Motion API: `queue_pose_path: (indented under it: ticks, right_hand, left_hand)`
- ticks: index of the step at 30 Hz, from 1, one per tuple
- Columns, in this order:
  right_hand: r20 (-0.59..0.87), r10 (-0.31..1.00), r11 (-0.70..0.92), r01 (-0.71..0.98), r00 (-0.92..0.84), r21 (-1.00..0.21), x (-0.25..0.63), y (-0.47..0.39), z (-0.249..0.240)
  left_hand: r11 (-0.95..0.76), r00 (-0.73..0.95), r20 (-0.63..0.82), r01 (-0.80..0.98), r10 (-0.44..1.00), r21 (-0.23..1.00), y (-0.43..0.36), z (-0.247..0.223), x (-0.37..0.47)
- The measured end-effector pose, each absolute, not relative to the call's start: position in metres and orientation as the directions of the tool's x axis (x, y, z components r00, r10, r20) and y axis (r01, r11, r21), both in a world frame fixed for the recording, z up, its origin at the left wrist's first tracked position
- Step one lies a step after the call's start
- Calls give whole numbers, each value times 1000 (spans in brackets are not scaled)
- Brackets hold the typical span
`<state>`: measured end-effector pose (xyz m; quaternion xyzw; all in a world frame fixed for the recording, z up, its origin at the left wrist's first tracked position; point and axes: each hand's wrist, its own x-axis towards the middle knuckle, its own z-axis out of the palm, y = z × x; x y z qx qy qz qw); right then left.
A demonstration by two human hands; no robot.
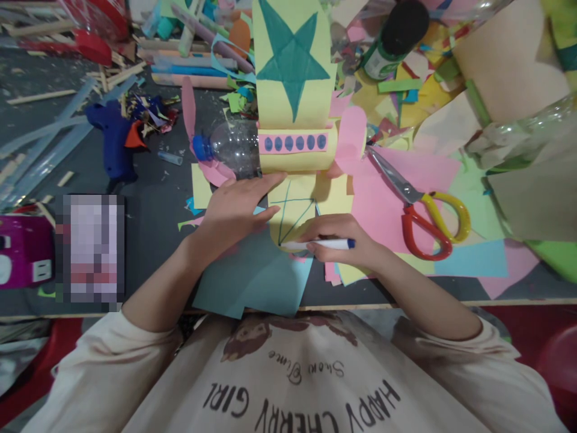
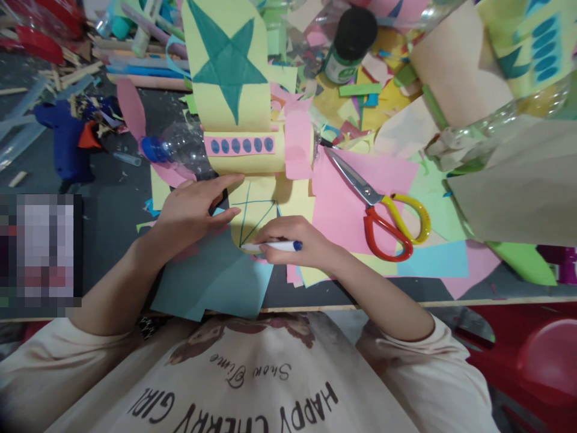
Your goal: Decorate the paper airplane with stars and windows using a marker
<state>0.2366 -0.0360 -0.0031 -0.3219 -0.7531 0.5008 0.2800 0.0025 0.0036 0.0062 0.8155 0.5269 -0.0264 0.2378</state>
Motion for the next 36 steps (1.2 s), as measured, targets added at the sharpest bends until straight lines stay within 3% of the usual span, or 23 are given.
queue_pose_path:
  ticks: [4,9,22,36]
  right_hand:
    - [44,912,150,231,-408,-961,240,-32,-4]
    - [192,960,246,284,-203,-927,243,-23,-17]
    - [138,971,209,407,-196,-889,241,-21,-20]
    - [195,965,247,356,-177,-901,237,-26,-21]
  left_hand:
    - [-336,444,-279,871,851,358,2,5,2]
    - [-341,450,-269,865,852,367,1,3,1]
    - [-318,430,-303,879,850,355,3,7,4]
    - [-344,452,-262,863,852,370,1,7,3]
